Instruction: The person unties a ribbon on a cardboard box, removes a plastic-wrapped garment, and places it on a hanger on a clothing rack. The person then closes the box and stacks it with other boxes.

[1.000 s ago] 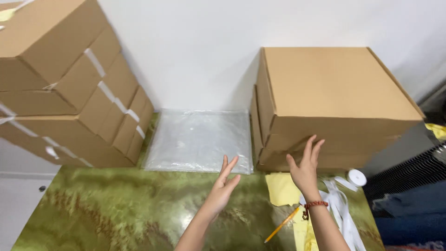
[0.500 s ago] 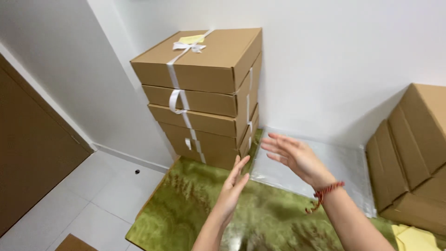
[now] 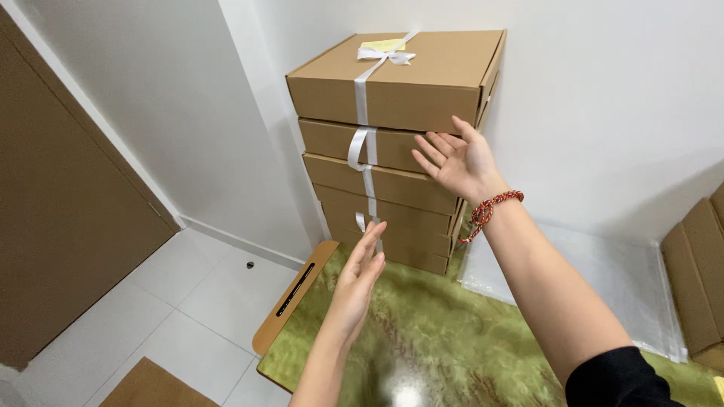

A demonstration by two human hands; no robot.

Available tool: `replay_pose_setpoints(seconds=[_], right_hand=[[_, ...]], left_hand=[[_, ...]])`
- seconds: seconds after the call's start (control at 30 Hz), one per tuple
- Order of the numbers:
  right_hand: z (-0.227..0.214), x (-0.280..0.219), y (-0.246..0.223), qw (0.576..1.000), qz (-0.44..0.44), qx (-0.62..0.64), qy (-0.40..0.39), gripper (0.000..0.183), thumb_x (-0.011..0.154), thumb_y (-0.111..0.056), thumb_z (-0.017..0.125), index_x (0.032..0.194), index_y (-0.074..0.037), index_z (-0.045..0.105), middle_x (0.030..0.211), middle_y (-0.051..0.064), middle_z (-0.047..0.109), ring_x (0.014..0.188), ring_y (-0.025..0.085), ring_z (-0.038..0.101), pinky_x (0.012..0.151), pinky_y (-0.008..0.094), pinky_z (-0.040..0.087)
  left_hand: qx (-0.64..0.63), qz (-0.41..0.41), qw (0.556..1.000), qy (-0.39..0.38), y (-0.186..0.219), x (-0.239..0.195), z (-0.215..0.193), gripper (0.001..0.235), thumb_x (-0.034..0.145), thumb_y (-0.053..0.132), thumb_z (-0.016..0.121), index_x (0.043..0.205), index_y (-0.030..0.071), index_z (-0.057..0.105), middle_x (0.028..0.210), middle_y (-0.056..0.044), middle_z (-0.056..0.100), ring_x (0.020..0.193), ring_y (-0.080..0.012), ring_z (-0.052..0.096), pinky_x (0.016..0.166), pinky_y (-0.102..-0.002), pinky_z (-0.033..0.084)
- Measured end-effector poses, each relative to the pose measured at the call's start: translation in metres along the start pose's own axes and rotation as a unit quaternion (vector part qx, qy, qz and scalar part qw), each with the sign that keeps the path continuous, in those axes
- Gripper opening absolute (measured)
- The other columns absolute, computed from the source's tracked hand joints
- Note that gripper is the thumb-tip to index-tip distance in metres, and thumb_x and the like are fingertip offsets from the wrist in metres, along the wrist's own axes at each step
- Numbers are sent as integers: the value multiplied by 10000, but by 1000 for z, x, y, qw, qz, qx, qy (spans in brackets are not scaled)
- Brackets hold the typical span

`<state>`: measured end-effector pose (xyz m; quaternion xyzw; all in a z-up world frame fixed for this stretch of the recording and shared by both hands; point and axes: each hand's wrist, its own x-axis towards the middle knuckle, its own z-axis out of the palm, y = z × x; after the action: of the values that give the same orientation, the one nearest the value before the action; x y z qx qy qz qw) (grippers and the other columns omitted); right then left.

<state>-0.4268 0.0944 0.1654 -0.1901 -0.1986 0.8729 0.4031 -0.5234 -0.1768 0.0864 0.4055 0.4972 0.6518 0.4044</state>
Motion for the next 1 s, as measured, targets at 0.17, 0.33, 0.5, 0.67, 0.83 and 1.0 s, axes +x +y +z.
replay_pose_setpoints(seconds=[0.17,0.33,0.5,0.67,0.83,1.0], right_hand=[[26,33,-6,998,-25,8,49,1402,727,-479,880,1686,-6,-26,1783,231,69,1647,310,236,1301,512,326],[102,-7,-6,979,-38,54,193,1250,664,-538,836,1691,-213,202,1734,242,190,1585,466,293,1177,754,423],[111,7,1,954,-29,55,295,1045,725,-539,843,1608,-181,411,1666,189,319,1520,567,285,1173,678,498],[94,15,4,946,-142,-67,283,841,717,-430,685,1507,-190,528,1601,43,451,1459,373,487,1098,703,530],[19,-8,-4,973,-151,-81,156,1185,684,-528,815,1636,-166,209,1684,197,220,1502,567,413,1175,657,489],[-32,-100,-13,973,-156,-100,138,1078,537,-559,803,1484,-212,423,1569,154,472,1402,439,664,1131,559,629]], left_hand=[[-32,31,999,-10,7,-1,-19,516,1048,265,546,1558,201,502,1816,-9,147,1665,-190,145,1277,-423,279],[-10,38,999,3,18,-8,-29,515,1037,273,557,1548,216,520,1803,-15,228,1655,-177,216,1275,-436,285],[-18,33,999,37,32,-32,-46,502,1027,276,563,1524,202,549,1789,0,277,1644,-173,257,1272,-405,336],[-25,30,995,87,18,-43,-74,550,1043,234,527,1588,207,459,1762,10,337,1634,-198,297,1267,-416,364],[-34,39,987,154,36,-50,-73,681,1023,297,536,1654,168,314,1772,-148,222,1620,-328,235,1268,-503,328],[-66,75,977,189,25,-37,-85,749,986,360,583,1656,262,261,1790,-73,210,1600,-276,338,1246,-457,367]])
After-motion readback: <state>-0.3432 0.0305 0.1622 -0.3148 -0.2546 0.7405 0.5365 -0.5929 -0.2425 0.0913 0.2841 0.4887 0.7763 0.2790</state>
